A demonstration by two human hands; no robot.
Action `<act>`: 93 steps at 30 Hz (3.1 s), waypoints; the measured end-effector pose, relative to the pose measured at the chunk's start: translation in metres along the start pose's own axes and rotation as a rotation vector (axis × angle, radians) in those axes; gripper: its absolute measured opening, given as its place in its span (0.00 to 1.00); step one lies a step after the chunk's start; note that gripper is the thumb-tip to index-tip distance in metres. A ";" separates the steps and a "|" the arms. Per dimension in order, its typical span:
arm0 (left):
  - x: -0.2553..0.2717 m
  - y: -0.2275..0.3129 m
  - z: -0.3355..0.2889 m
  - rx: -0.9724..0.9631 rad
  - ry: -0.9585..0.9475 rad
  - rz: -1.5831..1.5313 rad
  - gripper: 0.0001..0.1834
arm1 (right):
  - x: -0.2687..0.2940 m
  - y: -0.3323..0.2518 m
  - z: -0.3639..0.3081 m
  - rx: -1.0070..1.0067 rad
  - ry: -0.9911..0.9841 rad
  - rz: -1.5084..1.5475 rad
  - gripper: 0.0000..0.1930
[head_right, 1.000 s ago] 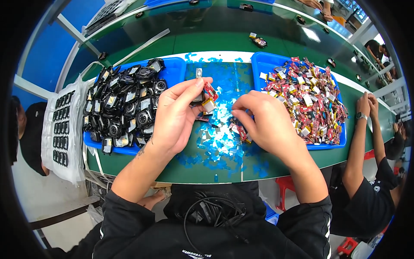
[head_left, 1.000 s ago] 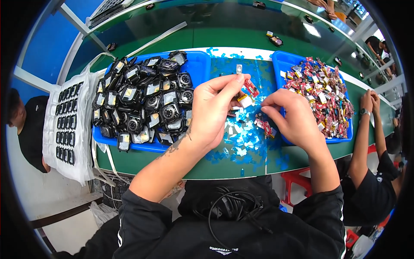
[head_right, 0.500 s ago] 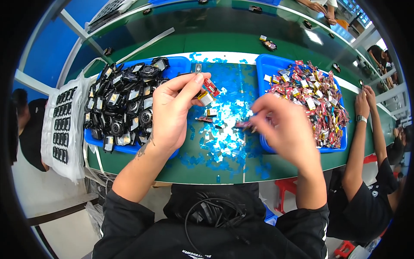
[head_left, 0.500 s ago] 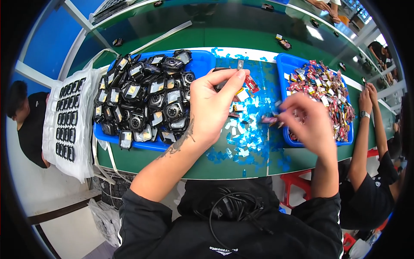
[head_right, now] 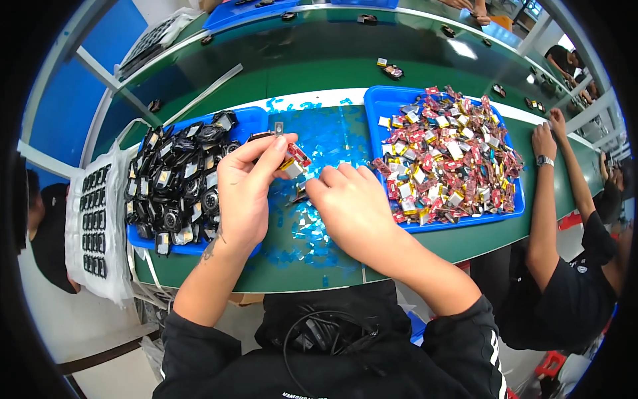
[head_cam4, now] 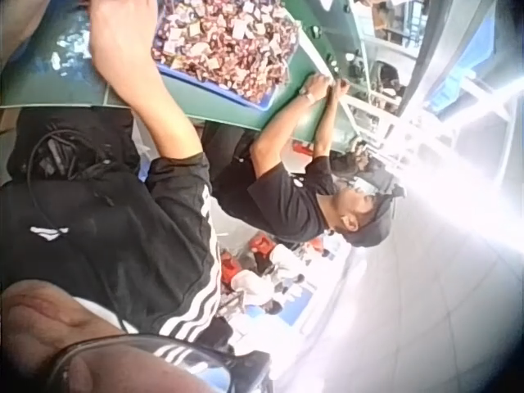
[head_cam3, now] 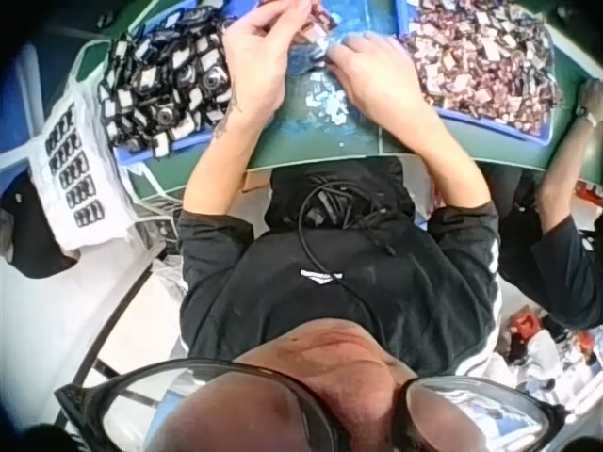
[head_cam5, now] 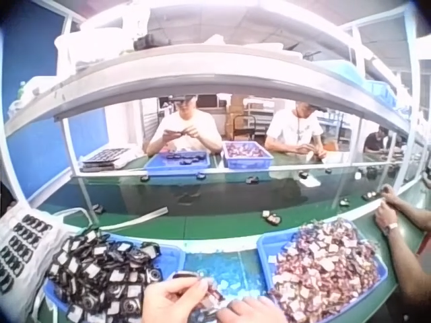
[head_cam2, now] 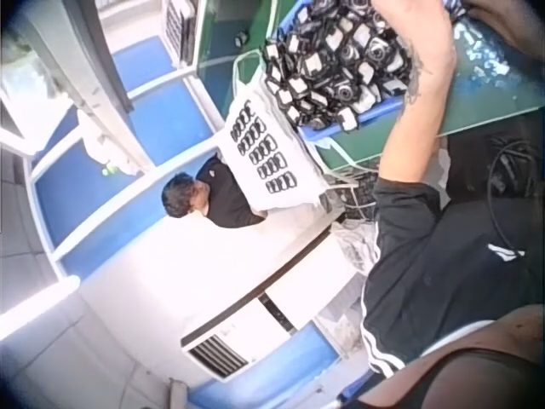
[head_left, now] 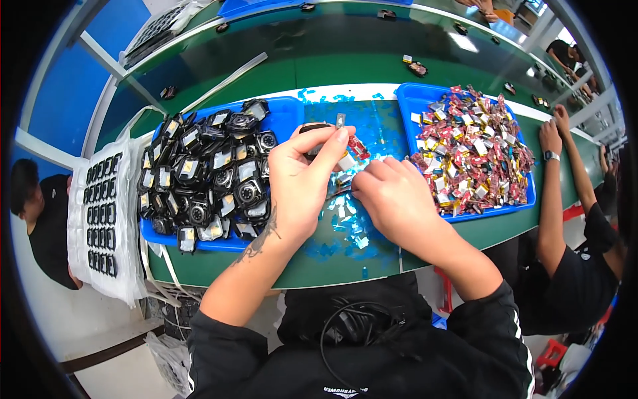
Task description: Assembling internal components into smartwatch housings on a factory production line.
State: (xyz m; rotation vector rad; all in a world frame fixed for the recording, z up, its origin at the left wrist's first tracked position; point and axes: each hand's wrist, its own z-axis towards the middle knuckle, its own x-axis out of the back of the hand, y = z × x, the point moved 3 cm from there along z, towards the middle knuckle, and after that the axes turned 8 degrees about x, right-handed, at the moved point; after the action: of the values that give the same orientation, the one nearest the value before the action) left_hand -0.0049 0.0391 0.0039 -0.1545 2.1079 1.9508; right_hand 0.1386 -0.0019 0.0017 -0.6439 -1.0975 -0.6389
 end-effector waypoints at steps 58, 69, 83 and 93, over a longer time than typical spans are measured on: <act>-0.030 -0.022 -0.023 0.150 -0.318 -0.206 0.20 | 0.040 0.003 -0.018 -0.352 0.566 0.392 0.08; -0.033 -0.018 -0.026 0.129 -0.462 -0.165 0.22 | 0.045 0.002 -0.020 -0.368 0.607 0.504 0.07; -0.035 -0.022 -0.027 0.109 -0.448 -0.096 0.23 | 0.044 0.008 -0.022 -0.424 0.555 0.544 0.06; -0.034 -0.022 -0.029 0.119 -0.488 -0.087 0.22 | 0.051 0.011 -0.022 -0.391 0.544 0.419 0.13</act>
State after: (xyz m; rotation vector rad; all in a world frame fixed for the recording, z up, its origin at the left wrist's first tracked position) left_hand 0.0295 0.0049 -0.0065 0.2276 1.8475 1.6048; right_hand 0.1764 -0.0181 0.0410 -0.9354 -0.3131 -0.6147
